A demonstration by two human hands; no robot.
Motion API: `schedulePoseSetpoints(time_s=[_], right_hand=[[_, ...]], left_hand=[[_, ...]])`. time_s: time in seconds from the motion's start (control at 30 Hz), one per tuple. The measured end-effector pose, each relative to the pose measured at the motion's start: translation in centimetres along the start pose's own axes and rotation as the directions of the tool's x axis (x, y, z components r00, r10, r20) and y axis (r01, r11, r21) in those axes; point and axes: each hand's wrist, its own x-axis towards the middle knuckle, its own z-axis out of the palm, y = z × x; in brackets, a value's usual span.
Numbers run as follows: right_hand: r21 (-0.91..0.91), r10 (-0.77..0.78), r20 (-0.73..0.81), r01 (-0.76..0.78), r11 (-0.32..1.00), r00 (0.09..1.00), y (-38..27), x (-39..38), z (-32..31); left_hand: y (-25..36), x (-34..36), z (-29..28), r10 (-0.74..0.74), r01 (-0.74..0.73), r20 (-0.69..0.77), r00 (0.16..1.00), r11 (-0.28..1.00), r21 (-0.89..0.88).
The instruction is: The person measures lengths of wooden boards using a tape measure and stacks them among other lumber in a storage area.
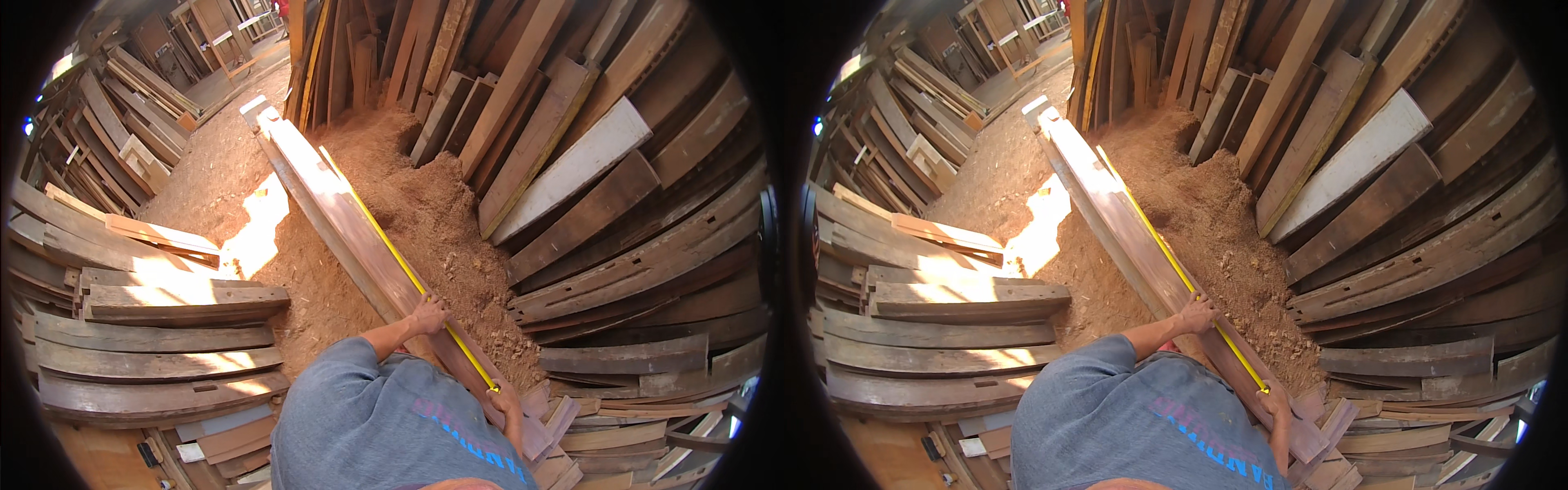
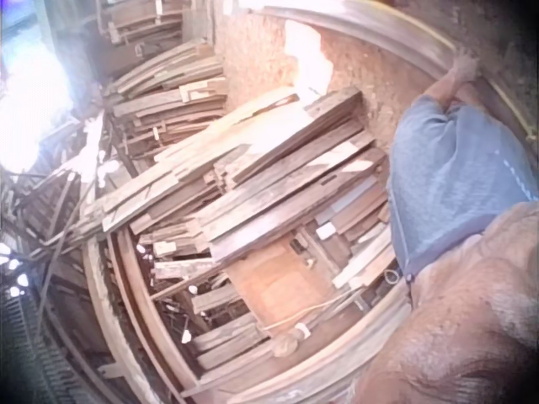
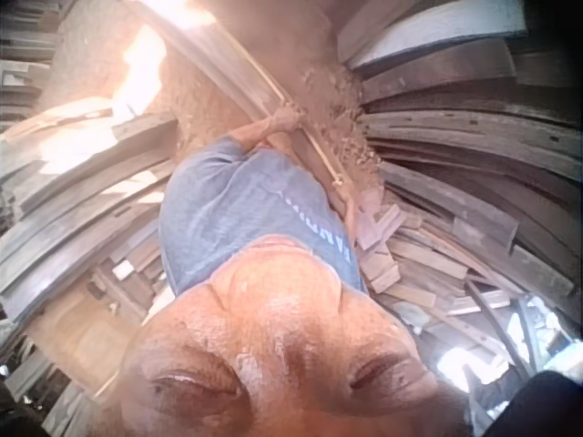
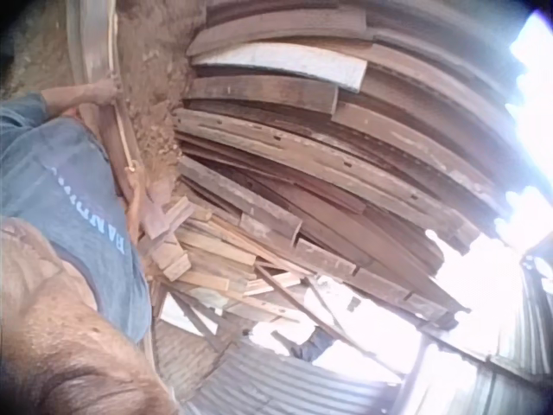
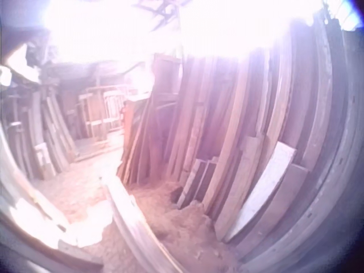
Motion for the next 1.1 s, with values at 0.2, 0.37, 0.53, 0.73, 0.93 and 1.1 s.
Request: schedulePoseSetpoints(time_s=[0.2, 0.37, 0.53, 0.73, 0.93, 1.1], right_hand=[[-0.032, -0.045, 0.048, 0.046, 0.998, 0.998, -2.7, 4.1, 1.9], [0.007, 0.025, 0.053, -0.025, 1.000, 0.998, -7.8, 5.6, 2.4], [0.052, 0.072, 0.061, -0.075, 0.996, 0.996, -7.5, 8.1, 4.6], [0.010, -0.040, -0.031, 0.040, 0.999, 0.999, -11.1, 9.1, 5.1], [0.033, 0.065, 0.013, -0.066, 0.997, 0.998, -12.1, 10.2, 5.5], [0.103, 0.054, -0.004, -0.053, 0.993, 0.999, -10.8, 11.4, 6.3]], left_hand=[[-2.1, 1.9, -0.6, 0.112, -0.112, 0.123, 0.986, 0.994, -0.004], [-4.1, 2.2, -0.4, 0.205, -0.199, 0.131, 0.970, 0.978, -0.058], [-6.0, 2.6, -1.2, 0.272, -0.262, 0.152, 0.950, 0.962, -0.082], [-8.8, 1.7, 0.6, 0.270, -0.272, -0.044, 0.962, 0.960, -0.057], [-11.9, 2.5, 0.1, 0.253, -0.257, -0.060, 0.966, 0.963, -0.076], [-12.4, 3.4, -1.6, 0.278, -0.277, 0.107, 0.954, 0.960, -0.031]])
